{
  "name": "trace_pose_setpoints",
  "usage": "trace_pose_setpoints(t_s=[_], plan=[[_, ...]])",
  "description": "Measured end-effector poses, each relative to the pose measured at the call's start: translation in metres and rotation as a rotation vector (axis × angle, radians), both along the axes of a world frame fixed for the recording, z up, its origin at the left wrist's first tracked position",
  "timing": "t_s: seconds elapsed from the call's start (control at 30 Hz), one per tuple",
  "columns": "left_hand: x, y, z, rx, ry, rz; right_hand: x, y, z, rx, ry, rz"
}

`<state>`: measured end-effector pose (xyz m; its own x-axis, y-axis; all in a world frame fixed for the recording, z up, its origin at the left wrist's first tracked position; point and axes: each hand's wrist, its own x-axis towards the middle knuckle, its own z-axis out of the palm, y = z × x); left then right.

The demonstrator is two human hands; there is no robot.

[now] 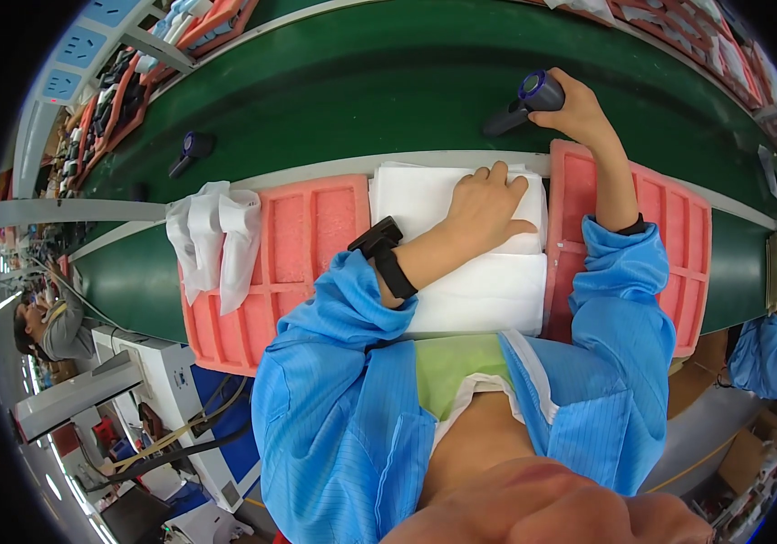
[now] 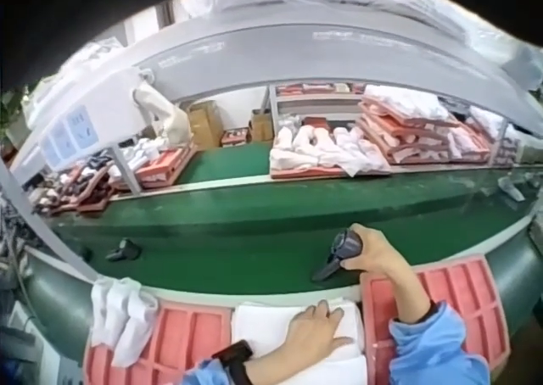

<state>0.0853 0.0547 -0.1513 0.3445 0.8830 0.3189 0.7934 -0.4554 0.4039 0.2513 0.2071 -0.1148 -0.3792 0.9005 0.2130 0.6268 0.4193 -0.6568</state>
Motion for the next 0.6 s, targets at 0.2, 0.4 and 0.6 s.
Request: trace_pose_setpoints(t_s=[0.2,0.4,0.6], plan=[[-0.006,0.005,-0.011,0.011,-0.03,-0.01,0.002,-0.002,0.013,0.023,0.031,0.14],[-0.039,0.009,0.021,-0.192,-0.387,0.051,0.037,-0.026,0.06,0.039,0.237,0.214],[-0.051,0.015,0.037,-0.248,-0.654,0.034,0.055,-0.046,0.085,0.123,0.279,0.305]])
